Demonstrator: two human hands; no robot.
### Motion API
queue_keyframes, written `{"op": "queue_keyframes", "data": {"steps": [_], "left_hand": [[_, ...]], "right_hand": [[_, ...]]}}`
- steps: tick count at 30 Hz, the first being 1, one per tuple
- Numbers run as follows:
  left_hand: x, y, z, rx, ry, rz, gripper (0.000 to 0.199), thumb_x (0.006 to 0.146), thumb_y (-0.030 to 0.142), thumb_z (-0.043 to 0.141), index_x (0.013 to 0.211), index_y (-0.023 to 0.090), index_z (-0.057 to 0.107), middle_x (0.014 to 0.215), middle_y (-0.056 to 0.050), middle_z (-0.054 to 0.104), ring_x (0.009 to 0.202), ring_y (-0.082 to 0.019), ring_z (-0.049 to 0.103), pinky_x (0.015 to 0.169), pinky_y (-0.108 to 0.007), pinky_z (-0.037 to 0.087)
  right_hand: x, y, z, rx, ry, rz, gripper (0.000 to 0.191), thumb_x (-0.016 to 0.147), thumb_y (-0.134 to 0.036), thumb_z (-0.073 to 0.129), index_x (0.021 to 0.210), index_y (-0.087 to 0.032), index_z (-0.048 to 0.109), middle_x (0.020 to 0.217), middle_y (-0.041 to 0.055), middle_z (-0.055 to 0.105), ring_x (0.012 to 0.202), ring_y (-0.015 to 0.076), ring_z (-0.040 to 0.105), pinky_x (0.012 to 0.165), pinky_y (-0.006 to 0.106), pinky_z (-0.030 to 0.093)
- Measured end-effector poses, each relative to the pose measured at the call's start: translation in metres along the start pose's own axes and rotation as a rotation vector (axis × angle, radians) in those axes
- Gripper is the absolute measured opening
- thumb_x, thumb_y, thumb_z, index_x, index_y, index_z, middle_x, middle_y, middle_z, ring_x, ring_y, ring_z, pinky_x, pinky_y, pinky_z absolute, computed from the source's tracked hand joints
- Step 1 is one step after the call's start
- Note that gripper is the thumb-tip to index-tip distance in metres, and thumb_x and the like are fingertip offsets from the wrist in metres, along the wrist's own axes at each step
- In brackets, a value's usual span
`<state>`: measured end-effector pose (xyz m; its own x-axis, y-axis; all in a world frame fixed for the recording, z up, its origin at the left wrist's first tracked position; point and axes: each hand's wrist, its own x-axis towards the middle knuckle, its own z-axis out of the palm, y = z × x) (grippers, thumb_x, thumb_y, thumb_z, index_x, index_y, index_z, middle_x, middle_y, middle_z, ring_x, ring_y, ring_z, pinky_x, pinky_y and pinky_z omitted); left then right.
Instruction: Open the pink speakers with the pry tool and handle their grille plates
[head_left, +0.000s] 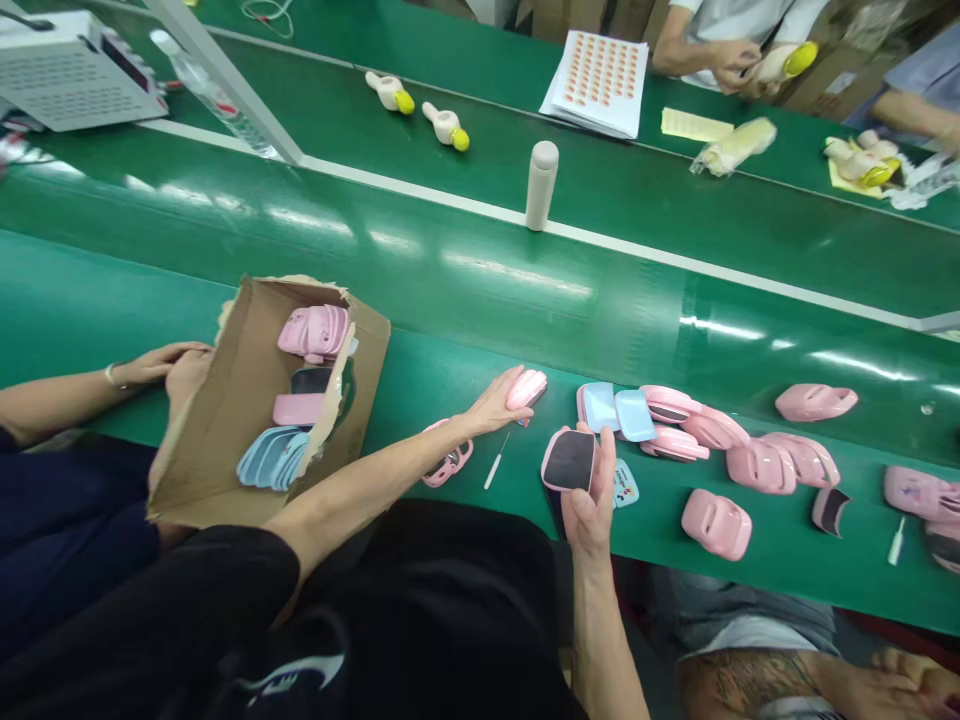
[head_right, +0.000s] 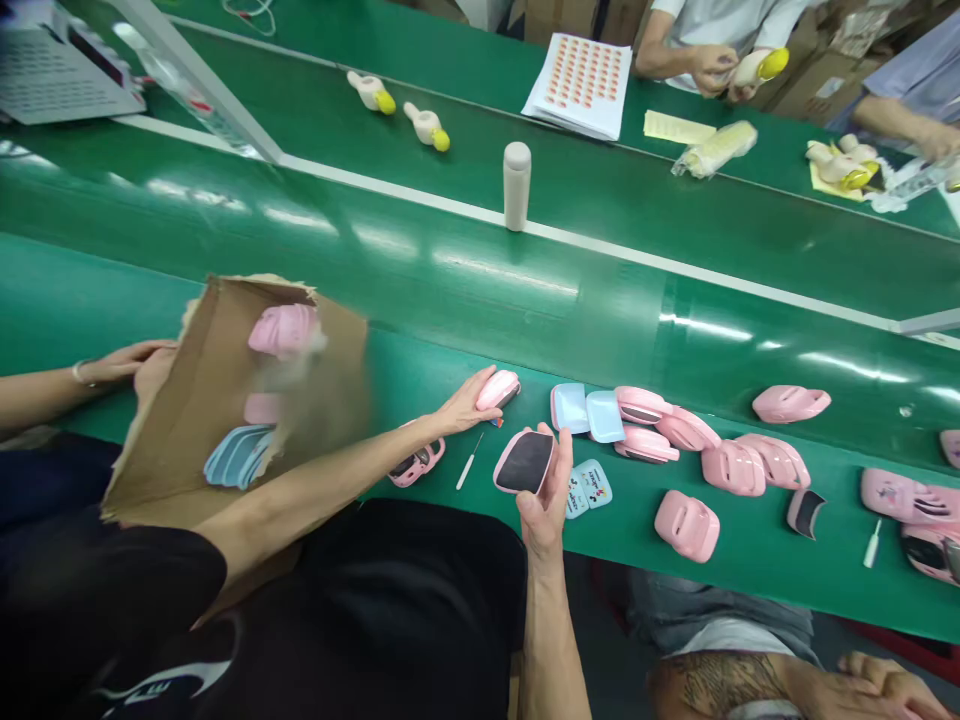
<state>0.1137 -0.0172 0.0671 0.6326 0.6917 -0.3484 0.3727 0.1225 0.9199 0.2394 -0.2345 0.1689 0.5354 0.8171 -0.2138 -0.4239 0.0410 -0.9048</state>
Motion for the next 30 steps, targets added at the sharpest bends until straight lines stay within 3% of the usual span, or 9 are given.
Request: {"op": "queue_keyframes", "data": {"steps": [2,4,6,9,13,16,19,25,30], "left_hand": [[0.009,0.001,-0.003,-0.104,-0.012,-0.030,0.116,0.063,0.062,0.097,0.160,0.014,0.054,0.170,-0.021,0.047,0.162,-0.046,0.035,0.136,-0.053,0.023],[0.012,0.005,-0.006,-0.163,-0.013,-0.059,0.108,0.074,0.074,0.086,0.158,0.013,0.057,0.159,-0.021,0.061,0.153,-0.047,0.048,0.128,-0.054,0.038],[0.009,0.011,-0.007,-0.228,-0.008,-0.089,0.099,0.089,0.086,0.062,0.154,0.012,0.060,0.144,-0.022,0.072,0.138,-0.045,0.064,0.113,-0.055,0.053],[-0.006,0.028,-0.006,-0.460,-0.034,-0.138,0.096,0.099,0.089,0.033,0.151,0.014,0.062,0.139,-0.022,0.075,0.119,-0.041,0.075,0.095,-0.054,0.063],[-0.044,0.060,-0.008,-1.061,-0.124,-0.286,0.080,0.102,0.079,0.048,0.143,0.014,0.068,0.142,-0.024,0.072,0.122,-0.041,0.074,0.095,-0.057,0.064],[-0.075,0.081,-0.011,-1.243,-0.200,-0.325,0.075,0.103,0.075,0.049,0.146,0.016,0.066,0.141,-0.025,0.072,0.121,-0.046,0.074,0.087,-0.066,0.064],[-0.097,0.094,-0.011,-1.285,-0.204,-0.255,0.071,0.106,0.071,0.048,0.149,0.018,0.064,0.142,-0.023,0.072,0.120,-0.045,0.075,0.088,-0.066,0.064],[-0.119,0.104,-0.003,-1.181,-0.009,-0.186,0.058,0.106,0.063,0.059,0.136,0.016,0.074,0.142,-0.018,0.074,0.131,-0.034,0.070,0.108,-0.047,0.057],[-0.130,0.110,0.002,-1.179,-0.049,-0.148,0.053,0.102,0.060,0.068,0.130,0.017,0.076,0.133,-0.015,0.079,0.126,-0.031,0.072,0.112,-0.046,0.053]], "right_hand": [[-0.002,0.000,0.003,0.073,0.025,0.020,0.115,0.080,-0.059,0.087,0.173,-0.033,0.025,0.179,0.0174,0.033,0.161,0.0429,0.042,0.126,0.068,0.038],[-0.004,-0.001,0.006,0.126,0.043,0.027,0.111,0.079,-0.057,0.088,0.171,-0.031,0.031,0.178,0.0186,0.035,0.159,0.0433,0.045,0.127,0.069,0.037],[-0.005,-0.004,0.009,0.153,0.052,0.032,0.106,0.080,-0.057,0.088,0.169,-0.031,0.037,0.177,0.0191,0.037,0.156,0.0443,0.049,0.126,0.072,0.036],[-0.006,-0.014,0.012,0.158,0.064,0.017,0.097,0.082,-0.059,0.085,0.165,-0.030,0.045,0.174,0.0191,0.042,0.153,0.0454,0.053,0.126,0.075,0.034],[-0.007,-0.032,0.023,0.136,0.096,-0.068,0.090,0.084,-0.061,0.082,0.162,-0.028,0.053,0.171,0.0174,0.047,0.152,0.0442,0.054,0.127,0.074,0.033],[-0.009,-0.044,0.035,0.083,0.108,-0.138,0.091,0.082,-0.063,0.082,0.162,-0.028,0.053,0.168,0.0161,0.050,0.151,0.0436,0.054,0.126,0.073,0.037],[-0.015,-0.051,0.047,0.007,0.111,-0.197,0.094,0.082,-0.058,0.086,0.163,-0.028,0.051,0.167,0.0157,0.050,0.153,0.0429,0.053,0.126,0.071,0.040],[-0.027,-0.049,0.056,-0.278,0.124,-0.224,0.104,0.082,-0.044,0.089,0.170,-0.026,0.037,0.171,0.0175,0.044,0.155,0.0395,0.051,0.127,0.066,0.042],[-0.030,-0.042,0.057,-0.362,0.085,-0.254,0.106,0.082,-0.039,0.090,0.171,-0.026,0.034,0.174,0.0183,0.040,0.159,0.0366,0.046,0.129,0.064,0.039]]}}
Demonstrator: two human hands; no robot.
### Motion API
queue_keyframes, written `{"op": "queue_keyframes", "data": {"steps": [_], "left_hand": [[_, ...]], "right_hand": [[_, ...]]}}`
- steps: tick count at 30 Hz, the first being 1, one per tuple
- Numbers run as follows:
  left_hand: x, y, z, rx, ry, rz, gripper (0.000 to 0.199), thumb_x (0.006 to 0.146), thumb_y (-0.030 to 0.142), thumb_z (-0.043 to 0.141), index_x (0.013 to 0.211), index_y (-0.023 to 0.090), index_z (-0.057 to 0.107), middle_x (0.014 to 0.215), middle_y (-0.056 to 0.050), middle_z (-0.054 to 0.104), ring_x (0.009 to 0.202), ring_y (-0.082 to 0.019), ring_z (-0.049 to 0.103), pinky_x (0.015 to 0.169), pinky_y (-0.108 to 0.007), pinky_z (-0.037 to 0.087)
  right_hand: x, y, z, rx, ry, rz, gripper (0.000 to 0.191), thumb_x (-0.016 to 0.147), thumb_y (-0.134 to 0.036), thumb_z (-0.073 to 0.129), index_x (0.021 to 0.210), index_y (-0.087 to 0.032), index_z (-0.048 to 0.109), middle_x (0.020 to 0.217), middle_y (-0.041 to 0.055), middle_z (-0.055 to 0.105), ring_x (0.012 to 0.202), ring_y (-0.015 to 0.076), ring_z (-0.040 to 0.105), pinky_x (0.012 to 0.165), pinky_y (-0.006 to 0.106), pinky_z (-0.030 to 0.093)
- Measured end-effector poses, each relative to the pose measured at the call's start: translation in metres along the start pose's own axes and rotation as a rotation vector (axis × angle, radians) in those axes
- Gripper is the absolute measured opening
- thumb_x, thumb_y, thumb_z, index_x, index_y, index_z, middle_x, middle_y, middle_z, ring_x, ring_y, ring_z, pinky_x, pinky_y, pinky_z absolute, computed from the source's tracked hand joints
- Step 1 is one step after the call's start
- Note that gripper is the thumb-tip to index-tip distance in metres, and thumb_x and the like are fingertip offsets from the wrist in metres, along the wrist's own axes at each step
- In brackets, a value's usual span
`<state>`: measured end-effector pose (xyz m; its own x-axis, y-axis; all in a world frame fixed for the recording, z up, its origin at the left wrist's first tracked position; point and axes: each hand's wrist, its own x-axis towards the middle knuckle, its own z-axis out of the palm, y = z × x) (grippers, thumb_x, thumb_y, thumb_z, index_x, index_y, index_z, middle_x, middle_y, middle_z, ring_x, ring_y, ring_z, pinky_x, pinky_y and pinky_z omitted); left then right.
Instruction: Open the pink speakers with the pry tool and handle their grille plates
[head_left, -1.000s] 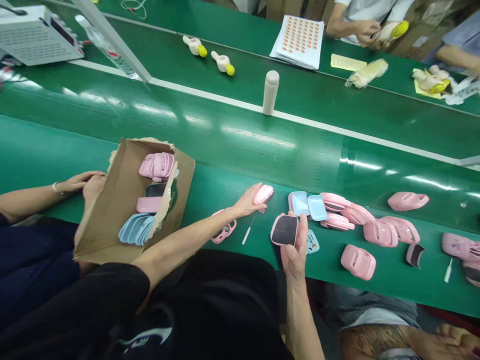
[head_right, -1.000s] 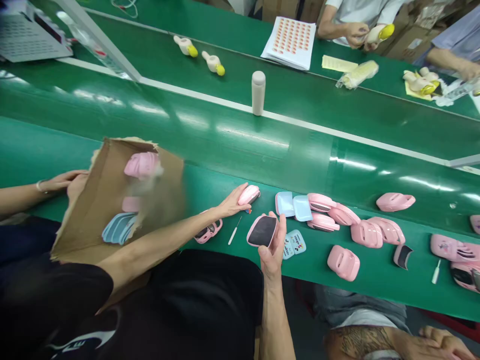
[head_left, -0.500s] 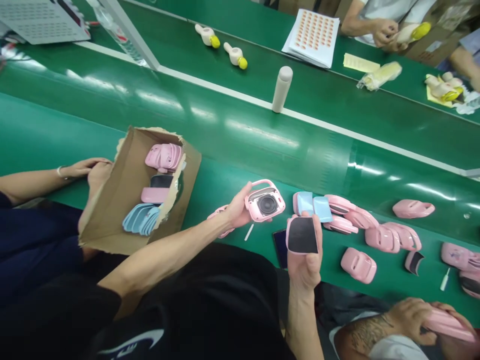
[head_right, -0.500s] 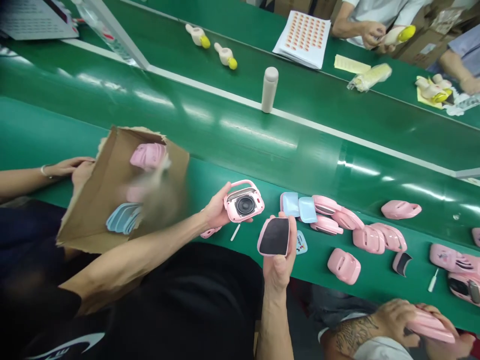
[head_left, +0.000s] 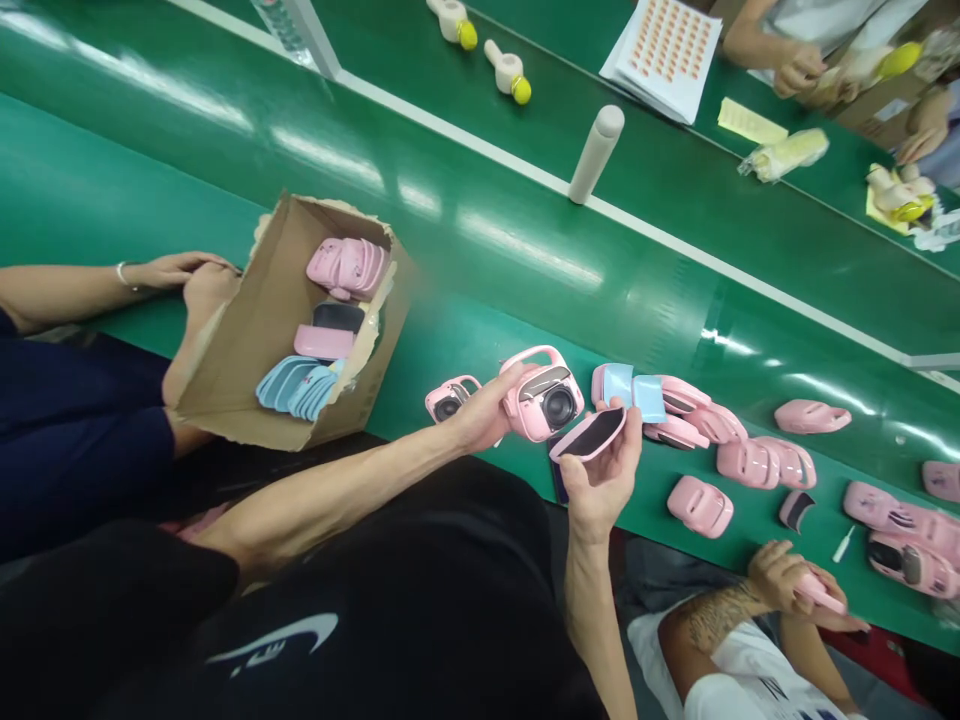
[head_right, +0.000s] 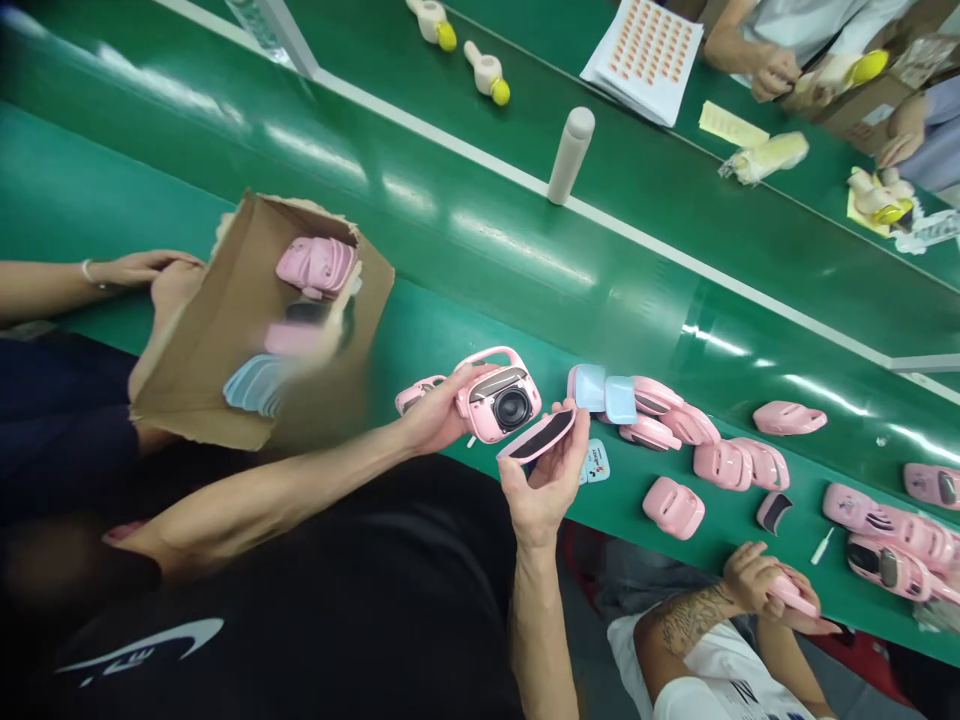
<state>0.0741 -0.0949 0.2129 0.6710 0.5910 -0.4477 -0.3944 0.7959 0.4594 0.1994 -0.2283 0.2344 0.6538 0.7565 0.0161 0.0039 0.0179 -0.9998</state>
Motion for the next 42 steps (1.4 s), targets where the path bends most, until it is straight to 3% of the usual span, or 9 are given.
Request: {"op": "queue_keyframes", "data": {"steps": [8,17,24,31,35,40,42], "left_hand": [[-0.009,-0.005,0.009,0.021,0.007,0.010,0.049,0.097,0.059,0.077,0.125,0.019,0.076,0.125,-0.012,0.081,0.117,-0.029,0.074,0.107,-0.043,0.054],[-0.018,-0.006,0.014,0.203,-0.061,0.040,0.072,0.095,0.059,0.079,0.155,0.025,0.060,0.133,-0.014,0.078,0.119,-0.031,0.073,0.092,-0.035,0.056],[-0.023,-0.009,0.014,0.243,-0.103,0.026,0.076,0.097,0.061,0.076,0.161,0.025,0.054,0.126,-0.012,0.079,0.108,-0.029,0.074,0.081,-0.033,0.055],[-0.025,-0.013,0.016,0.187,-0.120,0.029,0.072,0.097,0.060,0.076,0.155,0.022,0.059,0.112,-0.011,0.081,0.115,-0.031,0.072,0.093,-0.037,0.056],[-0.028,-0.011,0.016,0.187,-0.153,0.036,0.077,0.096,0.060,0.077,0.160,0.025,0.054,0.131,-0.013,0.077,0.121,-0.033,0.072,0.091,-0.037,0.057],[-0.029,-0.007,0.012,0.261,-0.268,0.092,0.083,0.084,0.033,0.092,0.158,0.025,0.056,0.155,-0.016,0.065,0.146,-0.036,0.060,0.118,-0.047,0.049],[-0.029,-0.004,0.008,0.324,-0.301,0.104,0.078,0.085,0.032,0.090,0.156,0.024,0.059,0.157,-0.017,0.064,0.149,-0.037,0.058,0.123,-0.051,0.045]], "right_hand": [[-0.004,0.006,0.002,-0.149,-0.051,0.016,0.107,0.083,-0.040,0.088,0.171,-0.018,0.031,0.175,0.0217,0.038,0.164,0.0362,0.039,0.133,0.063,0.034],[-0.005,0.009,0.007,-0.491,-0.084,-0.008,0.100,0.085,-0.054,0.083,0.168,-0.018,0.038,0.172,0.0207,0.043,0.160,0.0360,0.044,0.131,0.061,0.038],[-0.011,0.013,0.014,-0.532,-0.028,-0.052,0.094,0.083,-0.056,0.086,0.161,-0.019,0.049,0.164,0.0212,0.050,0.154,0.0377,0.049,0.128,0.063,0.039],[-0.013,0.010,0.015,-0.535,-0.018,-0.087,0.089,0.086,-0.058,0.081,0.159,-0.018,0.050,0.160,0.0217,0.052,0.151,0.0380,0.050,0.127,0.064,0.039],[-0.013,0.004,0.015,-0.527,-0.025,-0.086,0.090,0.087,-0.058,0.082,0.160,-0.017,0.049,0.160,0.0229,0.050,0.152,0.0383,0.048,0.127,0.065,0.038],[-0.015,-0.002,0.017,-0.522,-0.036,-0.105,0.091,0.087,-0.058,0.082,0.162,-0.020,0.045,0.162,0.0223,0.045,0.154,0.0391,0.044,0.129,0.066,0.034],[-0.017,-0.006,0.017,-0.540,-0.026,-0.120,0.094,0.087,-0.059,0.082,0.163,-0.020,0.044,0.162,0.0231,0.044,0.155,0.0405,0.042,0.129,0.067,0.033]]}}
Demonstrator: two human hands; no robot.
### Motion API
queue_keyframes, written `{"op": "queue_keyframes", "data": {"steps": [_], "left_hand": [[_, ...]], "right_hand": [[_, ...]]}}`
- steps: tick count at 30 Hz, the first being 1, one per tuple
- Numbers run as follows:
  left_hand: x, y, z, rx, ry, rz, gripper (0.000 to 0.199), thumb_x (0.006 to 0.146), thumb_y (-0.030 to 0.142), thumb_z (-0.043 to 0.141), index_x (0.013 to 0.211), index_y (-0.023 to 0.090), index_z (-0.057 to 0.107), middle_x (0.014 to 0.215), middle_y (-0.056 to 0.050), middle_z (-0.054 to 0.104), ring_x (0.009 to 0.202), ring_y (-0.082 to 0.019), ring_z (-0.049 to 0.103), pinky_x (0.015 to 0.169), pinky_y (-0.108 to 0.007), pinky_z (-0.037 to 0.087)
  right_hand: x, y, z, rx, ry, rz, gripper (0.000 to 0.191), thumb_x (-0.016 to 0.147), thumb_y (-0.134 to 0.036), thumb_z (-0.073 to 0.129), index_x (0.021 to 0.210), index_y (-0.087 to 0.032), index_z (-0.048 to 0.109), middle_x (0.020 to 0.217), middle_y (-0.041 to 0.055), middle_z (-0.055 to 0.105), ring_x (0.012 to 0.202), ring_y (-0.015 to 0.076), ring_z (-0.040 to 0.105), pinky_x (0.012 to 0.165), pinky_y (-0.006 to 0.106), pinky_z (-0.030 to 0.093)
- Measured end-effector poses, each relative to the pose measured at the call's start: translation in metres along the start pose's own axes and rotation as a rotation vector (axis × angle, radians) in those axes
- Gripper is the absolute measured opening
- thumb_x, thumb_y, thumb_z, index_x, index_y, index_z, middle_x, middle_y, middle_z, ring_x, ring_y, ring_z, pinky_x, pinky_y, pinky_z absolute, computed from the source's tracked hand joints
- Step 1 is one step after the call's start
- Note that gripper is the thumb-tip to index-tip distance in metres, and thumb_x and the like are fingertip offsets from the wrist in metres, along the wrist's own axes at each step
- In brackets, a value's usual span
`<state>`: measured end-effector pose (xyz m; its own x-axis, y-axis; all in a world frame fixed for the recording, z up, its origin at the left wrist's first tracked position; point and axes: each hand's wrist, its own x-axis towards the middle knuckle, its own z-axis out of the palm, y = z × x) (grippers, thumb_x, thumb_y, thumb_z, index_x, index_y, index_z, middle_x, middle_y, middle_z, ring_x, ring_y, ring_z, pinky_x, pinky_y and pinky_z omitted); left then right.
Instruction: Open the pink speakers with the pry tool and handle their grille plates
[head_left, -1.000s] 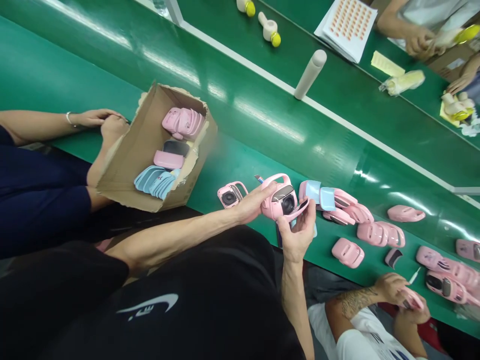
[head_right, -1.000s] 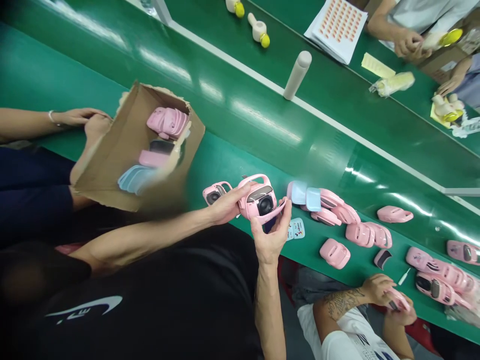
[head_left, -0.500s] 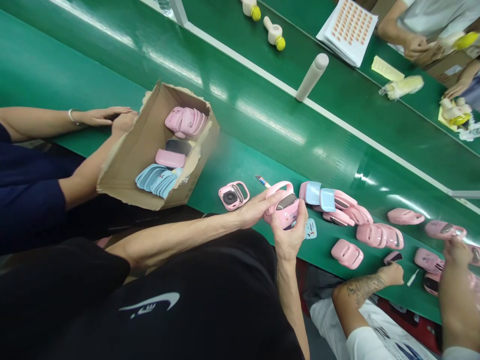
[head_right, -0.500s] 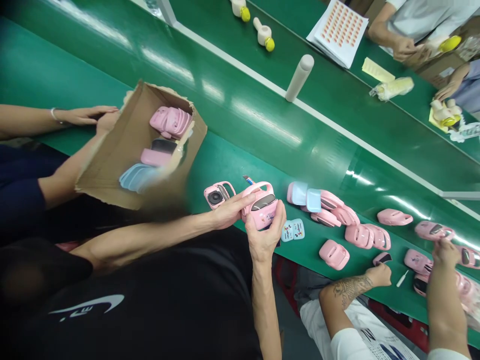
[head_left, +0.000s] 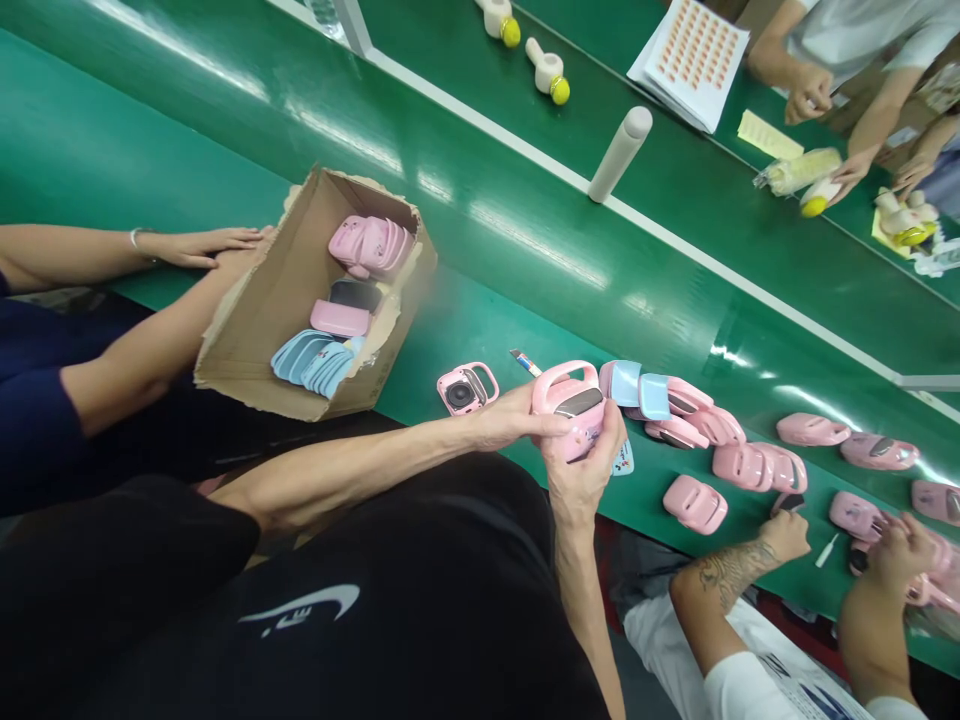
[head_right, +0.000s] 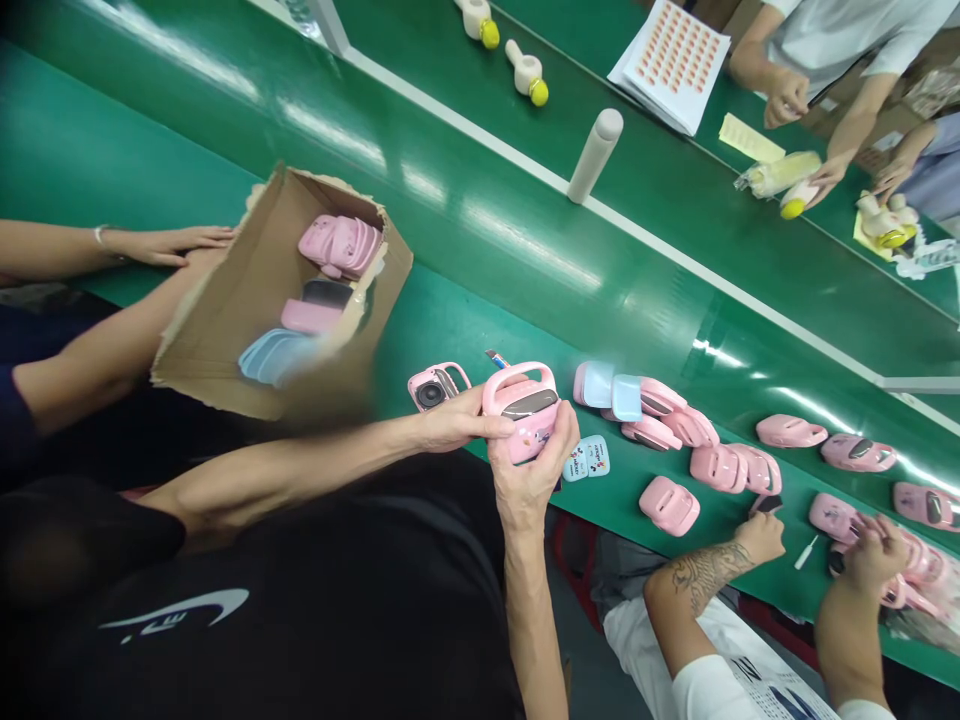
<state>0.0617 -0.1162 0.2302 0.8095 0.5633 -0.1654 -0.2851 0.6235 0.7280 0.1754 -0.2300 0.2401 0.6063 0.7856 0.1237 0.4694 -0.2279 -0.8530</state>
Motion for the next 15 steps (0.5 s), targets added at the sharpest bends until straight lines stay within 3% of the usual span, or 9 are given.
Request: {"op": "queue_keyframes", "data": {"steps": [5,9,11,15], "left_hand": [[-0.001,0.009,-0.011,0.206,-0.062,0.000,0.078,0.088,0.037,0.086,0.158,0.023,0.057,0.160,-0.016,0.061,0.151,-0.041,0.055,0.125,-0.056,0.043],[-0.005,0.018,-0.012,0.175,-0.202,-0.049,0.084,0.087,0.037,0.086,0.163,0.026,0.051,0.160,-0.016,0.061,0.149,-0.040,0.057,0.124,-0.056,0.045],[-0.007,0.020,-0.011,0.144,-0.242,-0.052,0.089,0.087,0.039,0.087,0.165,0.026,0.048,0.159,-0.016,0.062,0.148,-0.040,0.058,0.123,-0.056,0.046],[-0.008,0.019,-0.011,0.155,-0.246,-0.018,0.087,0.086,0.043,0.087,0.163,0.024,0.052,0.156,-0.018,0.063,0.145,-0.041,0.060,0.120,-0.054,0.049]], "right_hand": [[-0.007,-0.001,-0.022,0.062,-0.109,0.014,0.101,0.085,-0.054,0.086,0.168,-0.022,0.039,0.171,0.0211,0.037,0.161,0.0404,0.035,0.131,0.067,0.030],[-0.003,0.015,-0.042,0.364,-0.121,0.168,0.073,0.100,-0.048,0.071,0.164,-0.023,0.047,0.166,0.0178,0.051,0.152,0.0355,0.053,0.127,0.063,0.041],[0.002,0.024,-0.042,0.482,-0.182,0.254,0.063,0.103,-0.053,0.064,0.157,-0.022,0.055,0.159,0.0166,0.060,0.146,0.0343,0.060,0.125,0.061,0.044],[0.005,0.029,-0.028,0.661,-0.291,0.334,0.064,0.105,-0.063,0.053,0.152,-0.021,0.060,0.156,0.0152,0.063,0.144,0.0336,0.061,0.123,0.059,0.047]]}}
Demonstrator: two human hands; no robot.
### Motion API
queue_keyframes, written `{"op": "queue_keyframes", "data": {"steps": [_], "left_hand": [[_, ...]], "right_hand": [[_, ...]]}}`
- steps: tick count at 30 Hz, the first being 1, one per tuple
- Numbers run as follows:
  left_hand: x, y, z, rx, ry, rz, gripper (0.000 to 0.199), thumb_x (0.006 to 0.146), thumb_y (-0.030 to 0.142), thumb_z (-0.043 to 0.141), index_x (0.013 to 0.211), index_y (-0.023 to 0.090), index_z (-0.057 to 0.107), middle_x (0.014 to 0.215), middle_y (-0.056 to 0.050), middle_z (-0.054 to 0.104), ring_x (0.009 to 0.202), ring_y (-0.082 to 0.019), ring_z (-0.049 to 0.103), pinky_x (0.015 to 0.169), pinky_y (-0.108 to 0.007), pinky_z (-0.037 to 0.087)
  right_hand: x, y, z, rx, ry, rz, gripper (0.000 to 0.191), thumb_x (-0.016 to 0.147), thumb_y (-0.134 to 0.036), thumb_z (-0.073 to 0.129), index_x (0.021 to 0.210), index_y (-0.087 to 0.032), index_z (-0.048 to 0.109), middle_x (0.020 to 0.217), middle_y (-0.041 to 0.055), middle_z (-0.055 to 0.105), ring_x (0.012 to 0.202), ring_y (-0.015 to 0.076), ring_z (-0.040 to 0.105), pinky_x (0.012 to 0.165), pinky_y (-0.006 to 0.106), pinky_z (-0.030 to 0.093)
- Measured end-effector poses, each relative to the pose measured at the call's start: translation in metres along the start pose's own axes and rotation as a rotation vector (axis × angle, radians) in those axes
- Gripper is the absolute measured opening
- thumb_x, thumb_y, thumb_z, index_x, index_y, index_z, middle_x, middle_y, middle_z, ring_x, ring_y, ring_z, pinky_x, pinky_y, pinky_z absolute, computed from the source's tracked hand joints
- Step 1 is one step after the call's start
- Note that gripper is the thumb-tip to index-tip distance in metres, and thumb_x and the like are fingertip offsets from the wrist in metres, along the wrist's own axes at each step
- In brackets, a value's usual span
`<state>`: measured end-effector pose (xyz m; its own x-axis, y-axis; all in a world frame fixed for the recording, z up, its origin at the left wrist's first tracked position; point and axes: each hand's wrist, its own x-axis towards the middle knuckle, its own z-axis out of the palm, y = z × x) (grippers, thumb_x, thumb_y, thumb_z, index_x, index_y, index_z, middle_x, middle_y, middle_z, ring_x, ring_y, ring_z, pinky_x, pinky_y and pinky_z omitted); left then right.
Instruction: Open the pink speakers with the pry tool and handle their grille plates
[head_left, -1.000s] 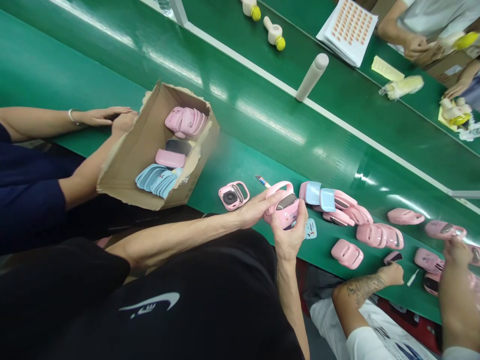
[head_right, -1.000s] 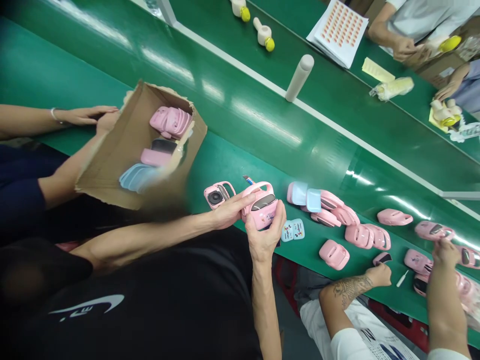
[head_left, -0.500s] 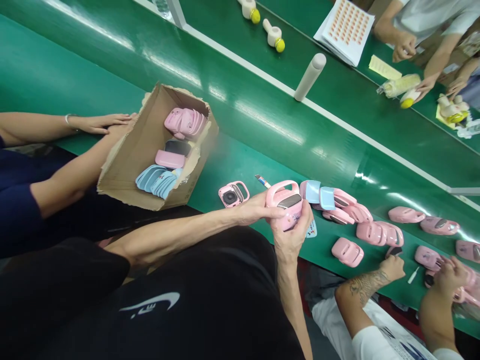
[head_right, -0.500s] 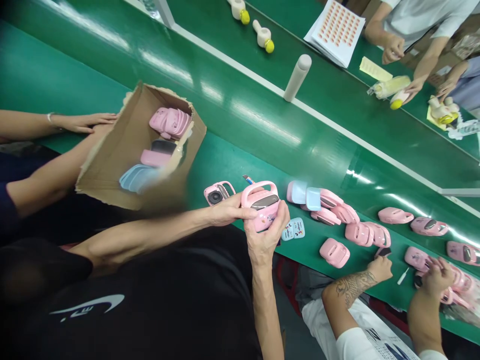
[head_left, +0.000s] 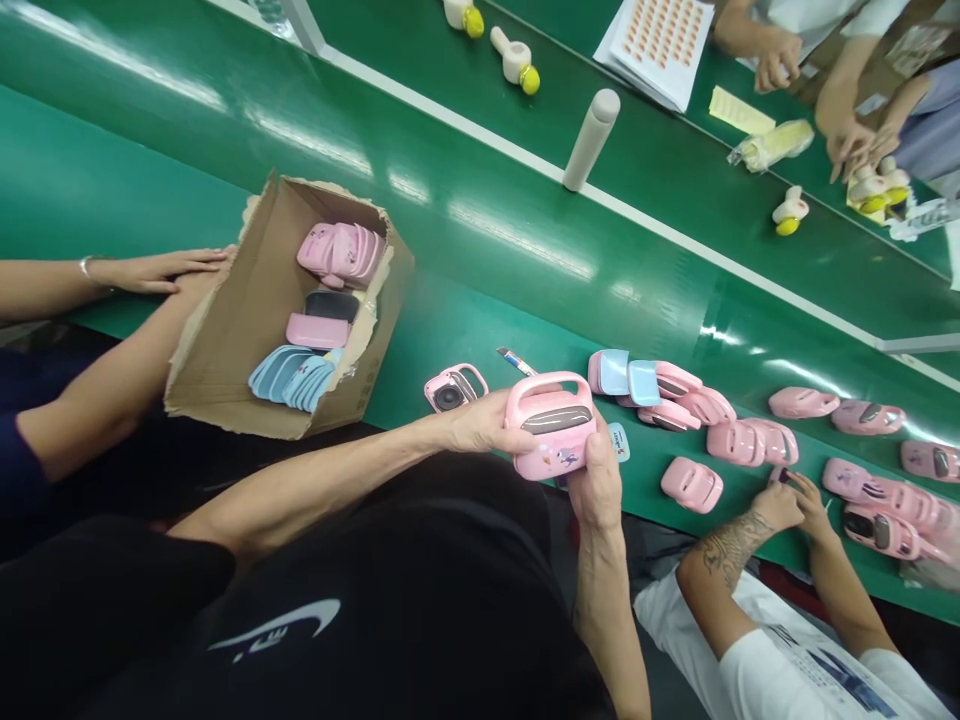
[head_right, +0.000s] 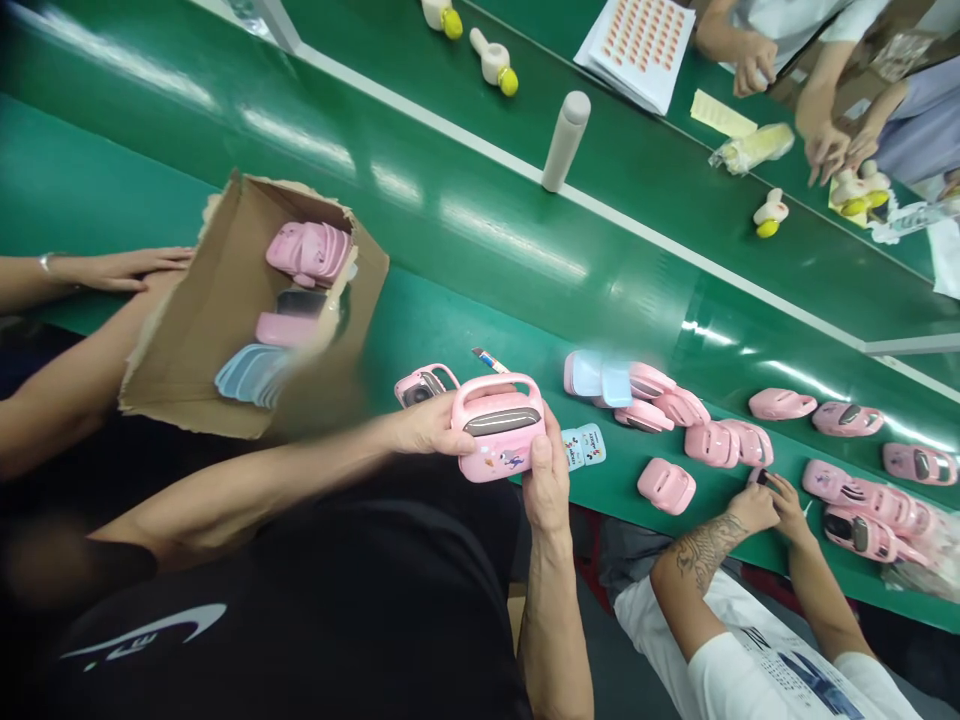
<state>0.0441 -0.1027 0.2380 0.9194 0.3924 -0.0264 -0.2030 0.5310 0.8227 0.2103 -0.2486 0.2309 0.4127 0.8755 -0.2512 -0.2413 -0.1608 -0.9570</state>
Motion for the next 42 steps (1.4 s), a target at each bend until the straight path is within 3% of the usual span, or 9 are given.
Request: {"op": "queue_keyframes", "data": {"steps": [5,12,20,24,27,31,42], "left_hand": [[-0.002,0.002,-0.003,0.069,0.044,-0.018,0.086,0.082,0.041,0.089,0.160,0.022,0.056,0.148,-0.019,0.068,0.137,-0.042,0.065,0.113,-0.053,0.055],[0.000,0.008,0.001,0.101,0.034,-0.040,0.087,0.076,0.035,0.091,0.156,0.021,0.060,0.144,-0.017,0.071,0.140,-0.043,0.063,0.112,-0.052,0.055],[0.000,0.010,-0.002,0.068,0.033,-0.085,0.084,0.072,0.038,0.095,0.149,0.020,0.066,0.141,-0.018,0.072,0.132,-0.043,0.068,0.109,-0.051,0.056],[-0.009,-0.009,0.001,0.084,0.218,-0.125,0.078,0.069,0.039,0.098,0.139,0.021,0.069,0.133,-0.015,0.075,0.122,-0.039,0.072,0.101,-0.046,0.059],[-0.015,-0.023,0.012,0.067,0.318,-0.063,0.073,0.078,0.044,0.094,0.142,0.022,0.068,0.133,-0.014,0.075,0.122,-0.038,0.072,0.100,-0.043,0.059],[-0.013,-0.025,0.021,0.046,0.248,0.028,0.070,0.089,0.040,0.086,0.152,0.023,0.063,0.141,-0.016,0.073,0.131,-0.039,0.069,0.108,-0.046,0.057],[-0.005,-0.008,0.026,0.078,0.183,0.054,0.070,0.087,0.037,0.086,0.152,0.027,0.064,0.146,-0.012,0.072,0.134,-0.036,0.068,0.112,-0.045,0.055]], "right_hand": [[-0.006,0.003,0.015,0.039,0.029,0.010,0.065,0.102,-0.061,0.053,0.152,-0.019,0.057,0.151,0.0149,0.065,0.138,0.0325,0.063,0.119,0.057,0.049],[-0.012,0.007,0.024,0.127,0.207,0.058,0.052,0.094,-0.053,0.058,0.134,-0.021,0.066,0.127,0.0090,0.070,0.114,0.0281,0.067,0.103,0.049,0.056],[-0.015,0.008,0.036,0.152,0.260,0.009,0.048,0.099,-0.053,0.062,0.133,-0.021,0.067,0.127,0.0091,0.071,0.115,0.0268,0.068,0.106,0.049,0.055],[-0.016,0.008,0.039,0.212,0.332,0.018,0.049,0.101,-0.054,0.057,0.135,-0.021,0.068,0.124,0.0079,0.072,0.114,0.0261,0.069,0.106,0.048,0.056],[-0.017,0.008,0.042,0.265,0.382,0.024,0.048,0.102,-0.051,0.055,0.138,-0.021,0.067,0.124,0.0070,0.073,0.112,0.0247,0.070,0.104,0.046,0.058],[-0.018,0.007,0.046,0.291,0.386,0.077,0.050,0.101,-0.052,0.057,0.140,-0.021,0.066,0.128,0.0077,0.074,0.116,0.0251,0.071,0.108,0.047,0.057],[-0.020,0.003,0.044,0.326,0.404,0.099,0.050,0.097,-0.053,0.062,0.137,-0.023,0.067,0.127,0.0056,0.076,0.114,0.0242,0.073,0.105,0.044,0.058]]}}
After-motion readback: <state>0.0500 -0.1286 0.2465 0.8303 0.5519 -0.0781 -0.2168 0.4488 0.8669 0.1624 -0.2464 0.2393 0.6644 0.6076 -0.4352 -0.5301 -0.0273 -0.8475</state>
